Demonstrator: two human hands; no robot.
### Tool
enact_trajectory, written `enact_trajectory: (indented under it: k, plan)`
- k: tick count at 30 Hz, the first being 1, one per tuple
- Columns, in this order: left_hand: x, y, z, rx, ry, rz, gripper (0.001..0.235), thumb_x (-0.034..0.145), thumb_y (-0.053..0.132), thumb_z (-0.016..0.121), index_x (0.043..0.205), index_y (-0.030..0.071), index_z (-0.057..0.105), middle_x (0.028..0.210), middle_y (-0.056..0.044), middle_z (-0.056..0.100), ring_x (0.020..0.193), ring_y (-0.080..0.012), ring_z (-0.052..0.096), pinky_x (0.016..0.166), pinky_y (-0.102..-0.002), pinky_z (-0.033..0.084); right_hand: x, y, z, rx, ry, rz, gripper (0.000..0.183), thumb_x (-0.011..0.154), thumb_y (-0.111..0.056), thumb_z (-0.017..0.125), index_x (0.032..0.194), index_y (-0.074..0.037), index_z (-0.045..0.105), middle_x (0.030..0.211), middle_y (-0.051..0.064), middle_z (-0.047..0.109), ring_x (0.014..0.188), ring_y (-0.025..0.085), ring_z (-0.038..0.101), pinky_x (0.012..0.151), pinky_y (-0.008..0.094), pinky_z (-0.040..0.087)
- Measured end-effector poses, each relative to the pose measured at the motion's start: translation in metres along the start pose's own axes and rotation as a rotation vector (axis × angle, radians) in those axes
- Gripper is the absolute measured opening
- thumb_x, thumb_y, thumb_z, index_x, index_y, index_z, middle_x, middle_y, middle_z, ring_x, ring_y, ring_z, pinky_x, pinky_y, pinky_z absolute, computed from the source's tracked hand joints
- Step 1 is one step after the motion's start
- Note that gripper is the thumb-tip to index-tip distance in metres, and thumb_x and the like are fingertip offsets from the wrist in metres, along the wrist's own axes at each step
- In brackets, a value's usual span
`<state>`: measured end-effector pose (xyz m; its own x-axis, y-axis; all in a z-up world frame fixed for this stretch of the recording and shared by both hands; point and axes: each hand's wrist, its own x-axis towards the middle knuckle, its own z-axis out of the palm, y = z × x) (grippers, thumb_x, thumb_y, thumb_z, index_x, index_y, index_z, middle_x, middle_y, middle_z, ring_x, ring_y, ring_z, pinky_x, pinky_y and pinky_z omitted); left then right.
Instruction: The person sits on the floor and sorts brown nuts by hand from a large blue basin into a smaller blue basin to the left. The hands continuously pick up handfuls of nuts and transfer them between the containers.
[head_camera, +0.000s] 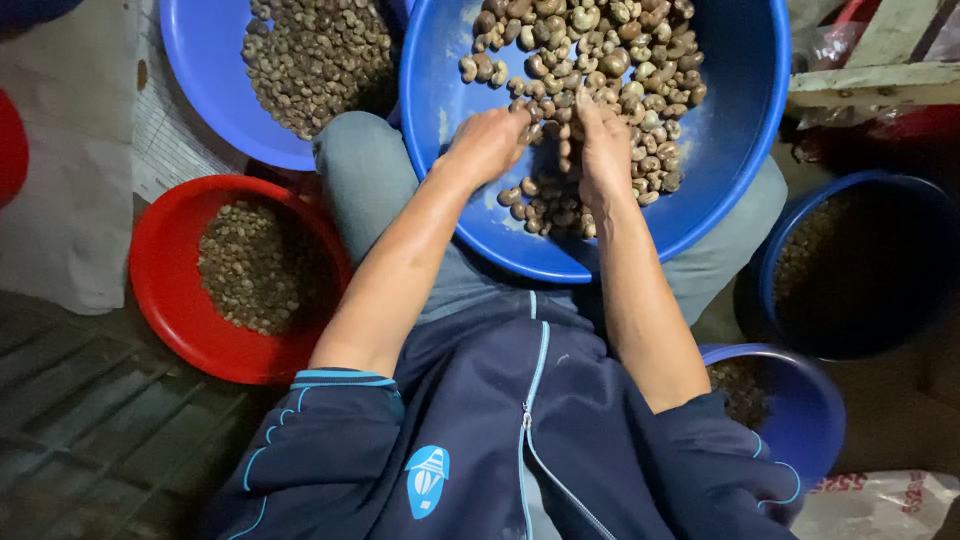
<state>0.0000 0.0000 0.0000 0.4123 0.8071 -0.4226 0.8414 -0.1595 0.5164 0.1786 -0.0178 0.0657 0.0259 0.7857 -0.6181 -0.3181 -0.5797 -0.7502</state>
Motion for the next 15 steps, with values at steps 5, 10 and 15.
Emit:
enact_trajectory:
  k: [5, 10, 15]
  plan:
    - [-0.023, 0.047, -0.055, -0.583, 0.005, -0.076, 0.020, 0.094, 0.018, 0.073, 0.111, 0.011, 0.065, 0.086, -0.001, 0.072, 0.051, -0.0078, 0.055, 0.045, -0.024, 0.046, 0.006, -0.001, -0.005, 0.165, 0.022, 0.017, 0.023, 0.100, -0.029, 0.062, 0.103, -0.006, 0.063, 0.085, 0.006, 0.066, 0.071, 0.014, 0.061, 0.056, 0.025, 0.050]
    - [-0.017, 0.049, -0.035, -0.859, 0.016, 0.005, 0.017, 0.092, 0.010, 0.072, 0.106, 0.004, 0.065, 0.068, 0.004, 0.060, 0.050, -0.0067, 0.048, 0.041, -0.021, 0.038, 0.008, 0.004, -0.002, -0.014, 0.078, -0.024, 0.030, 0.094, -0.037, 0.069, 0.094, -0.008, 0.064, 0.079, 0.001, 0.060, 0.064, 0.009, 0.053, 0.051, 0.021, 0.043]
    - [-0.027, 0.072, -0.046, -1.191, 0.002, -0.257, 0.033, 0.092, 0.017, 0.056, 0.122, 0.003, 0.058, 0.067, -0.007, 0.061, 0.044, -0.0120, 0.048, 0.036, -0.025, 0.036, 0.007, 0.007, -0.001, -0.351, 0.118, -0.273, 0.029, 0.099, -0.035, 0.063, 0.094, -0.006, 0.066, 0.079, 0.000, 0.061, 0.069, 0.007, 0.051, 0.061, 0.021, 0.045]
